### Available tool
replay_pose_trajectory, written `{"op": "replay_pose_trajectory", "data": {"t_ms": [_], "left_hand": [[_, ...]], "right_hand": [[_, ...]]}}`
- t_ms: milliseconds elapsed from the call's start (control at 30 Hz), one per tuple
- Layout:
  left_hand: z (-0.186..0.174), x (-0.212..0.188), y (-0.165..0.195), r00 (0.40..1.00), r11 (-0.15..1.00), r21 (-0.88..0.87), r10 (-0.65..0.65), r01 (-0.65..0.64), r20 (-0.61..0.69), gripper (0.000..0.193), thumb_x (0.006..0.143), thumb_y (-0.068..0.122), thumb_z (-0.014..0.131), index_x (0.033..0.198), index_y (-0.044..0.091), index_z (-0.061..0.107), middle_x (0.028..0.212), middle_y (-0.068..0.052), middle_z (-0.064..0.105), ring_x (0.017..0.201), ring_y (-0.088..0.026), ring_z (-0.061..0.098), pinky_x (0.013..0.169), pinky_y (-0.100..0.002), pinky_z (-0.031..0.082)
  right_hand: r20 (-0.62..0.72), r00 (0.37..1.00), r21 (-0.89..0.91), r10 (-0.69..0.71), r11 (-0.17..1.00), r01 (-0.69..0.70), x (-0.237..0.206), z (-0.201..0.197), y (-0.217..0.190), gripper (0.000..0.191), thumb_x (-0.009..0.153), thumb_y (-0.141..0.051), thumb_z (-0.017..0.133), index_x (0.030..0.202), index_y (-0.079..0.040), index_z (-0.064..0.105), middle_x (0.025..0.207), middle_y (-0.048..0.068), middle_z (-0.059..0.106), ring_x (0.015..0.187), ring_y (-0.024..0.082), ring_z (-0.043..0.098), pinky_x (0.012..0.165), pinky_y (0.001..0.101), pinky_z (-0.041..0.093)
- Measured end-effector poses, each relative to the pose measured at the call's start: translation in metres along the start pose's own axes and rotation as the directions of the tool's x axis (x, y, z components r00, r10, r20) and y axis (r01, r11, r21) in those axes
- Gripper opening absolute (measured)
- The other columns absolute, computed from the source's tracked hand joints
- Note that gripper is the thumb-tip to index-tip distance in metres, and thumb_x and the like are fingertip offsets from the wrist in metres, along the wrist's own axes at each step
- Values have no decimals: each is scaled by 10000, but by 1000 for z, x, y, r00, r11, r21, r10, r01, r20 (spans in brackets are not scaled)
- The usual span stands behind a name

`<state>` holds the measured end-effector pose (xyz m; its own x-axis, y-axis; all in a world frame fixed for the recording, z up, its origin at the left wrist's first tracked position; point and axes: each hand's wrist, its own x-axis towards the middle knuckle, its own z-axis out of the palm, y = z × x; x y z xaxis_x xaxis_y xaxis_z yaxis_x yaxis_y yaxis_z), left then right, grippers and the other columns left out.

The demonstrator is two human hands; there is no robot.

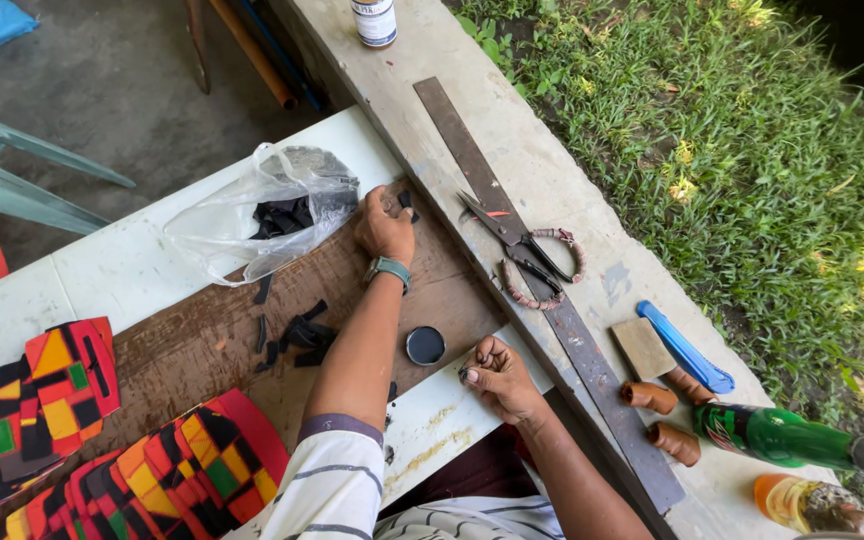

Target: The person applies glue to the edges of colorful patterned shoe upper pieces and small black rubber strips using a small brush. They handle each piece one at a time, dip the brush into a small container of glue, and spread it along the edges before placing the pieces on the table.

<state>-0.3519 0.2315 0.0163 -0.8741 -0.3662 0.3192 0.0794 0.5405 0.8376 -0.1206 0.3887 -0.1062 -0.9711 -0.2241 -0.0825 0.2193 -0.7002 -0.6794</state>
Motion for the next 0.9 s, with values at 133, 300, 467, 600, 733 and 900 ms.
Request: {"op": "replay_pose_trajectory", "data": {"t_ms": [133, 300, 467, 600, 733, 900], "left_hand": [[-18, -3, -8, 964, 938, -220, 255, -267, -82, 474, 734, 27, 866, 1158, -24, 662, 1095, -206, 724, 1014, -341, 685, 876, -429, 534], [-128, -22, -65, 957, 950, -275, -69, 149, 280, 198, 853, 91, 813, 1009, -6, 738, 921, -104, 780, 825, -221, 729, 745, -332, 573], [-252, -49, -123, 972, 983, -131, -103, 132, 211, 203, 936, 159, 799, 962, -36, 748, 865, -105, 775, 768, -176, 742, 684, -309, 577], [-317, -82, -147, 984, 993, -68, 103, -94, 147, 184, 850, 101, 794, 997, -5, 763, 901, -95, 773, 794, -160, 729, 711, -297, 570], [-351, -107, -153, 931, 967, 81, -256, 243, 262, 197, 888, 170, 829, 960, 7, 746, 828, -119, 767, 742, -218, 730, 666, -354, 543], [-379, -121, -159, 934, 974, 22, 210, -225, 288, 158, 833, 121, 799, 964, 35, 784, 854, -108, 783, 744, -188, 752, 746, -342, 562]], "right_hand": [[-24, 1000, -9, 10, 1000, -10, -10, -2, 1, 322, 830, 17, 814, 935, -85, 527, 828, 41, 641, 762, 133, 624, 683, 274, 502], [9, 1000, 1, -16, 1000, 16, -32, 5, 21, 306, 847, 23, 796, 936, -88, 524, 831, 74, 669, 743, 144, 631, 634, 269, 484], [-26, 1000, -70, 8, 997, -10, -39, 24, 42, 257, 861, 15, 769, 933, -89, 545, 836, 63, 667, 765, 156, 652, 670, 299, 519], [-35, 999, -67, 11, 998, -13, -46, 49, 57, 260, 875, 23, 783, 949, -91, 561, 820, 47, 658, 746, 148, 635, 678, 309, 516], [-20, 1000, -70, -9, 997, 8, -56, 68, 63, 254, 891, 22, 797, 949, -81, 572, 798, 38, 651, 726, 139, 614, 698, 325, 522], [-57, 998, -139, -7, 990, -1, -71, 87, 78, 218, 876, 10, 760, 925, -90, 572, 780, 35, 658, 729, 161, 641, 711, 339, 538]]}}
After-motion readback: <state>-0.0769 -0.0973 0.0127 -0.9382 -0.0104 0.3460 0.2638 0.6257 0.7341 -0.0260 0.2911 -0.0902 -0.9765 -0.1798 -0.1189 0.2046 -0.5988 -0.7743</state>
